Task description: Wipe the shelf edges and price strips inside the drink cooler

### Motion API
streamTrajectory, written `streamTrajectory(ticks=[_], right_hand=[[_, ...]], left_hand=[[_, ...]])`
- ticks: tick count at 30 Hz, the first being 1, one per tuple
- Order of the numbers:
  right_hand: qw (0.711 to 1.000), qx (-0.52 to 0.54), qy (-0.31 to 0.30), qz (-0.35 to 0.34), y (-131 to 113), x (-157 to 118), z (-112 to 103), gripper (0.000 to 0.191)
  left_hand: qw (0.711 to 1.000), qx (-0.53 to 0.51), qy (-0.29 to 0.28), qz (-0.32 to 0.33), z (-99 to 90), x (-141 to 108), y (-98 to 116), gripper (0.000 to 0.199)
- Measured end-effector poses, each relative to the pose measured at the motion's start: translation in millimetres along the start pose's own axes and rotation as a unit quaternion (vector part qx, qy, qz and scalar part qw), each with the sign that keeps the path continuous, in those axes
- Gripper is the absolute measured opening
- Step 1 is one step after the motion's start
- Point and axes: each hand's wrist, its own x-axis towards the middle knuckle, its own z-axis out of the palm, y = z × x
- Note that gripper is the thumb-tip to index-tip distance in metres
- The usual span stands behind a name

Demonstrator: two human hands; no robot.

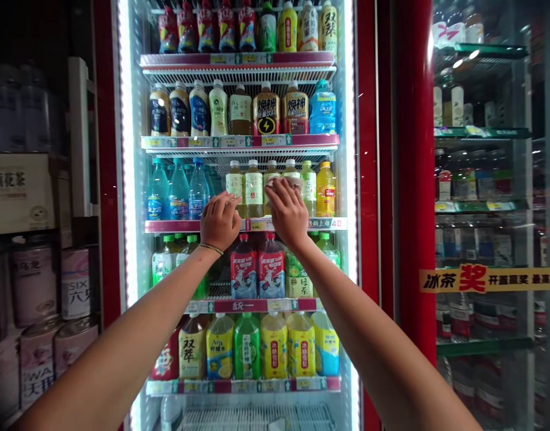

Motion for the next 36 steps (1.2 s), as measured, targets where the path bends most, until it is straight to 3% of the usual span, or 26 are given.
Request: streamTrajectory(ticks=[2,7,11,15,19,24,28,33,36], right_hand=[[0.999,0.01,-0.038,-0.035,0.2,-0.1,0.4,0.065],[1.0,-0.001,0.0,0.025,1.1,-0.3,-0.2,0.068],[0.997,0.008,-0.061,-0.047,1.7,-0.2,-0.7,0.069],[0.999,-0.019,0.001,0.042,1.1,0.4,0.1,0.072],[0.996,-0.002,-0.062,-0.059,-0.4,0.6,0.1,0.067],[1.0,-0.028,-0.01,0.0,-0.4,0.8,0.7,0.068],[0.994,-0.017,-0.079,-0.078,-0.4,1.2,2.9,0.068],[0.999,-0.038,0.0,0.019,0.3,1.6,4.4,0.071],[0.997,-0.014,-0.047,-0.062,0.2,1.1,3.9,0.068]], left_hand=[[1.0,-0.007,-0.005,-0.004,-0.3,0.1,0.1,0.04],[1.0,-0.008,-0.007,-0.007,-0.9,0.6,0.7,0.04],[0.999,-0.009,-0.028,-0.017,-1.4,0.9,1.4,0.041],[1.0,-0.008,-0.018,-0.015,-0.9,0.5,1.2,0.04],[1.0,-0.002,-0.01,-0.008,-0.2,0.2,0.8,0.04],[1.0,0.001,-0.002,-0.004,0.3,0.1,0.3,0.04],[1.0,-0.008,-0.004,-0.006,0.7,-0.1,-0.3,0.041],[1.0,-0.019,-0.006,-0.016,0.8,-0.2,-0.5,0.041],[1.0,-0.021,-0.007,-0.017,0.6,-0.1,0.1,0.041]])
